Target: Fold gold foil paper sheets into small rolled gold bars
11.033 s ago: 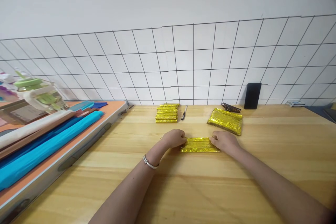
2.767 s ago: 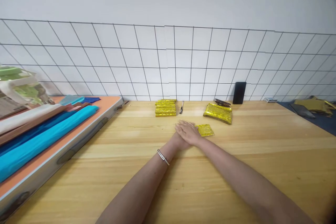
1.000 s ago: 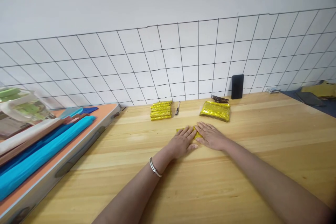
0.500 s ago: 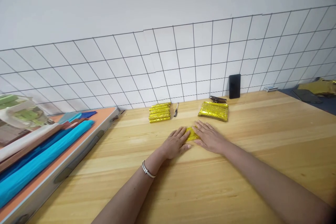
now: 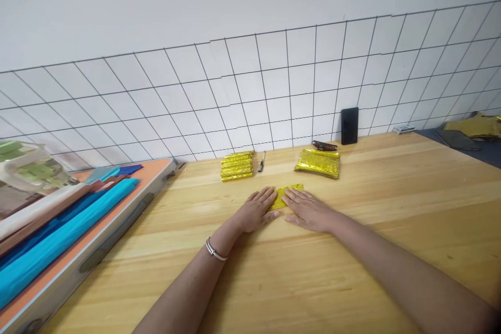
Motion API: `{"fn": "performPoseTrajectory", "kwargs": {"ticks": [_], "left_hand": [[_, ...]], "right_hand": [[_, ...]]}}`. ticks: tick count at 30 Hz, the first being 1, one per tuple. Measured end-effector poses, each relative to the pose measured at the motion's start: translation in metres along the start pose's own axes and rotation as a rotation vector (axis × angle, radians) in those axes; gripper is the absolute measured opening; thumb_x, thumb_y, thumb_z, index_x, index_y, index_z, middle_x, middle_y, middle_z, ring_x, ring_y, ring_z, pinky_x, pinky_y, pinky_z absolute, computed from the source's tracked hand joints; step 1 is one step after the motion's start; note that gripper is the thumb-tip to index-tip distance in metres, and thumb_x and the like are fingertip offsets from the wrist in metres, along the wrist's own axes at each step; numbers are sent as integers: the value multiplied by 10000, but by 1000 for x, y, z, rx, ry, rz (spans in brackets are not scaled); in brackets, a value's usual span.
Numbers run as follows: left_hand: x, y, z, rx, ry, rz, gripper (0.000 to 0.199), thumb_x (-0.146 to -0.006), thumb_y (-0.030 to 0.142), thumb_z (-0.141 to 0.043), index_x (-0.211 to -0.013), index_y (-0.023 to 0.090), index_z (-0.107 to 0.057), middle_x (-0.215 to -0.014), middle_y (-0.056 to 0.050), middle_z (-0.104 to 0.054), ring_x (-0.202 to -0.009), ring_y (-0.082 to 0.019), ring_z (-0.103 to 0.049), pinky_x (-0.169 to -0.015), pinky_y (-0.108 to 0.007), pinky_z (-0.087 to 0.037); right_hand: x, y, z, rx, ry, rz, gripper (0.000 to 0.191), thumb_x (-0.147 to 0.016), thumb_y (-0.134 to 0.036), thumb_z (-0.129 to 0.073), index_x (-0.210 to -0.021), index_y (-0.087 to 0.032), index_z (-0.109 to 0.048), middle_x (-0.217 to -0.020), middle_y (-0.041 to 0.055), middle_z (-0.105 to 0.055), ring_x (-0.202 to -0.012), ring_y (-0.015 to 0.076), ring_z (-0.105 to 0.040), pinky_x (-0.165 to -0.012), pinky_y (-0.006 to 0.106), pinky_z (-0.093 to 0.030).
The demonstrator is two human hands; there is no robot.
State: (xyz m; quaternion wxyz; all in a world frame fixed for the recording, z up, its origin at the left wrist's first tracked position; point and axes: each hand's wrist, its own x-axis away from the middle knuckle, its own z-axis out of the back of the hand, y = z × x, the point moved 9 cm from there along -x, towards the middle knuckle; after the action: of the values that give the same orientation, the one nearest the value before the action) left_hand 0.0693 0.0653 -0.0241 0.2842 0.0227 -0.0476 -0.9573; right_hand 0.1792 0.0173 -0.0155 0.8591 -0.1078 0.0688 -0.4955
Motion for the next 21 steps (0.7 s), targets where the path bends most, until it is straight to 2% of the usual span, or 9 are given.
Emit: {"fn": "performPoseTrajectory", "kwargs": {"ticks": [8,21], "left_hand": [[-2,-11,3,56,51,63,485,-964,433,-139,-1428,303,-196,-1494,3,-210,-1379,-161,-168,-1099,-399,-183],[-1,-14,-1,-13,40,84,517,-949,485,-156,-1437,316,-140,-1508,-10,-157,-1384,-195,-146,-1099,-425,-166]], "right_hand": [[2,7,3,-1,-6,-18,725,-878,-639,-193,-1448,-190,-187,-1513,74,-129,-1381,251,-102,-1110,416,-101],[2,5,6,35,23,-10,715,-885,-626,-187,-1445,-182,-200,-1509,88,-153,-1377,256,-128,-1108,422,-111]]}}
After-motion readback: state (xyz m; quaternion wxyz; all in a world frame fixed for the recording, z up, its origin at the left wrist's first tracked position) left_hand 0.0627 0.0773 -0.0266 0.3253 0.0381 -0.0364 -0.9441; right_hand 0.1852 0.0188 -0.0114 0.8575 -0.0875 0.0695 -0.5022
